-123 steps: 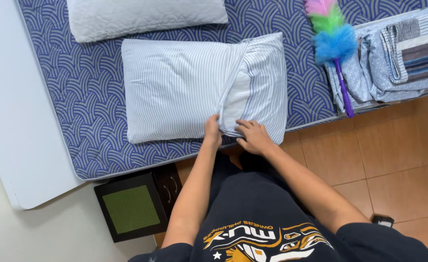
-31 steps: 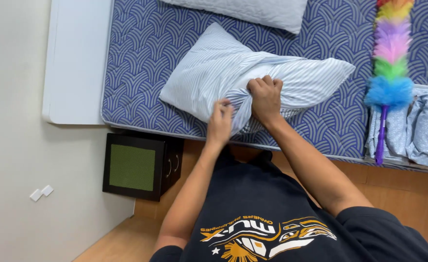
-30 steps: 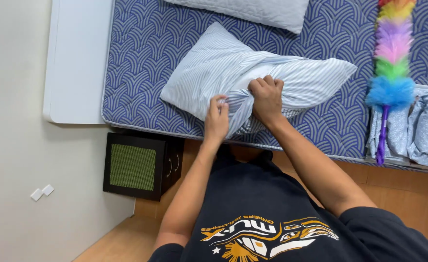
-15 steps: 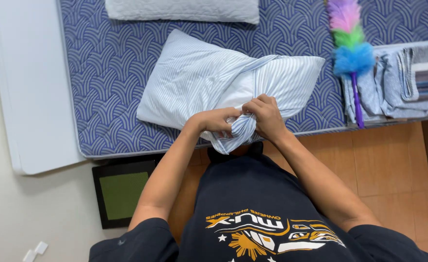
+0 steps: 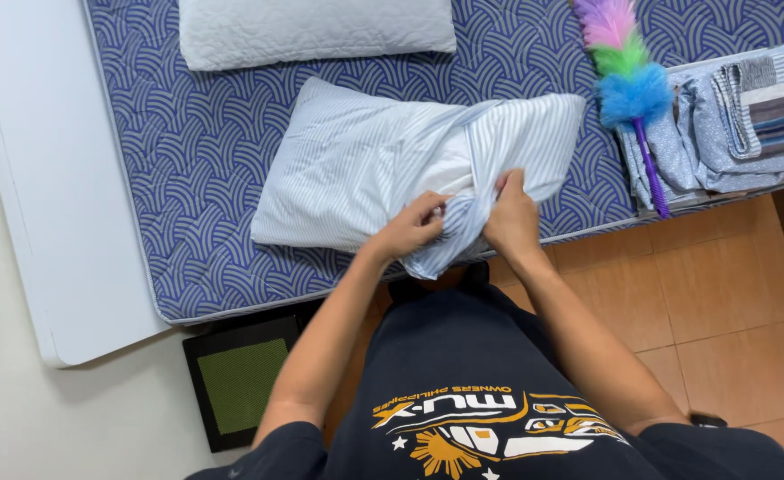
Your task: The person removes a pillow from a striped pillowcase, folds the empty case, and places it on a stack. They then unfold a patchwork quilt, fold it neatly, and place it on top of the folded pillowcase.
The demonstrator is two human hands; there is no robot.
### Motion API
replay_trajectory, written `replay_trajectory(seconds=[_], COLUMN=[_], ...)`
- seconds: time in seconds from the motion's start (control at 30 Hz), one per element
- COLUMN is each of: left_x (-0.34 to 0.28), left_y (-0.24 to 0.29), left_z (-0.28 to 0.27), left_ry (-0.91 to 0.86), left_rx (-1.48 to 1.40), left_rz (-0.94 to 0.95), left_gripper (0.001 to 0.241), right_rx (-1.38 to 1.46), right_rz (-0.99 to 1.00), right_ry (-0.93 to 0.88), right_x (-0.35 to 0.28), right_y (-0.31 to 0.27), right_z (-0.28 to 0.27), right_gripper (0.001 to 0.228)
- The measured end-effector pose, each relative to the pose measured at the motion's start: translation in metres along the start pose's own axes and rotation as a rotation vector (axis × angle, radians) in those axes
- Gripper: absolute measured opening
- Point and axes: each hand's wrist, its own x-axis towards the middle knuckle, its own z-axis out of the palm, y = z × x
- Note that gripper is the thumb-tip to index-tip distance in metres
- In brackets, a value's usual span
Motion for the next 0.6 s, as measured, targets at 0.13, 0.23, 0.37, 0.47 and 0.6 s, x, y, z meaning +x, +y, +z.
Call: replay_trajectory(seconds=[0.13,0.23,0.37,0.47,0.6], left_x=[-0.009,-0.01,-0.005,0.014,0.023], left_y=[0.013,0.004,0.025,0.042,0.018], left_z=[0.008,0.005,0.009,0.013,0.021], left_ry=[0.054,0.093,0.095,0.07,0.201], left_rx=[-0.051,-0.113,0.007,0.193,0.224], left_rz=[-0.047,-0.144,-0.075,0.124,0.08], left_gripper=[0.051,0.054,0.063,0.073,0.066], right_rx=[0.209,0.717,1.536,1.733,1.818], right_rz=[0.232,0.254,0.519,0.688,0.696], right_ry=[-0.375,-0.517,-0.518,-0.413,-0.43], right_x=[-0.004,-0.013,-0.022,-0.012,-0.016], right_y=[-0.004,0.014,0.032,0.022,0.021], right_z=[-0.008,0.004,0.03,0.025,0.019], right_gripper=[0.034,0.039,0.044,0.044,0.049])
